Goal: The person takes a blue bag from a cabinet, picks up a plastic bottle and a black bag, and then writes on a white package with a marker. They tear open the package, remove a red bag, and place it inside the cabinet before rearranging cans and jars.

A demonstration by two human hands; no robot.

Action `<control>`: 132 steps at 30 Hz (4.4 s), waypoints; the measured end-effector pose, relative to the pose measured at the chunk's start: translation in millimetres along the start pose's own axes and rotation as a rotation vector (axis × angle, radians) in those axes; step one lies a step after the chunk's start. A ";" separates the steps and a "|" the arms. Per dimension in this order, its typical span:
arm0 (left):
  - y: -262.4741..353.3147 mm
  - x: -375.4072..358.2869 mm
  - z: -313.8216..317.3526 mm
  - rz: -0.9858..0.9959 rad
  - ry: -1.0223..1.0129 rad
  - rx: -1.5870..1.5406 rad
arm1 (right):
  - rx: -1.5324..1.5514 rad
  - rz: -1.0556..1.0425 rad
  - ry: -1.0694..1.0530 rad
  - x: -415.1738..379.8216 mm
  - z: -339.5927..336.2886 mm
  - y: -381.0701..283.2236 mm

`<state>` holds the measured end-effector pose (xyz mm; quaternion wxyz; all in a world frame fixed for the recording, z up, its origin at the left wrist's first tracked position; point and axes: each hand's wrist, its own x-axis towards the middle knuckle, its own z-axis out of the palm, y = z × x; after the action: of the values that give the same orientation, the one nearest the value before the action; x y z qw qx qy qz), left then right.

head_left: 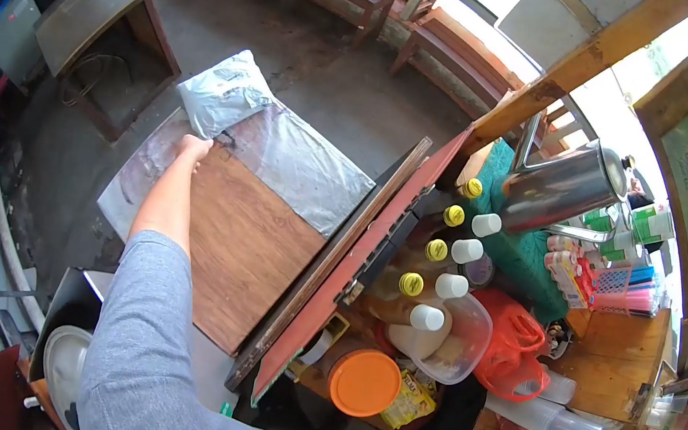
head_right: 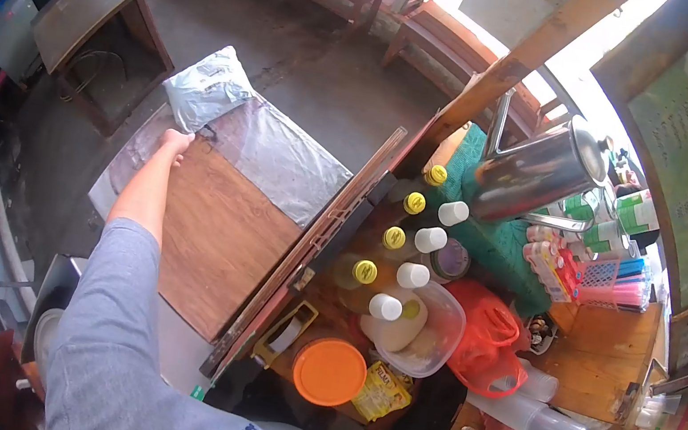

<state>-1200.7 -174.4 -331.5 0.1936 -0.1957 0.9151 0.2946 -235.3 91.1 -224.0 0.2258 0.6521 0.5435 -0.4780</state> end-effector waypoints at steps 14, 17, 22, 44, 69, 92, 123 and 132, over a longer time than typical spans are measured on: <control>-5.3 59.4 35.3 0.001 -0.013 -0.384 | 0.298 0.019 0.048 -57.1 -11.8 13.8; -9.4 68.4 32.8 0.369 0.116 -0.358 | 0.405 0.032 0.034 -83.7 0.5 35.2; 28.4 72.4 -17.4 0.700 0.310 -0.377 | 0.452 0.058 -0.096 -80.8 21.4 138.3; 45.2 -617.6 -302.3 1.211 -0.063 -0.301 | -0.367 -0.868 -0.058 -44.5 -121.7 78.9; 7.2 -867.3 223.8 2.024 -0.307 0.652 | 0.872 -0.415 -0.682 -19.9 -7.7 -14.6; -127.0 -896.6 190.7 1.686 -0.536 0.457 | 0.062 -0.229 1.202 65.6 -412.3 266.1; -103.3 -988.5 185.5 0.997 -1.655 -0.175 | 0.051 -1.018 -0.807 -76.4 -229.7 64.5; -123.0 -893.1 195.5 0.410 -1.231 -0.607 | -0.400 -1.149 0.335 -33.5 -130.3 3.7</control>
<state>-338.2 71.7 -116.0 0.5526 0.1368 0.5356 0.6237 -181.1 179.5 -138.2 -0.0376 0.2673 0.9137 -0.3038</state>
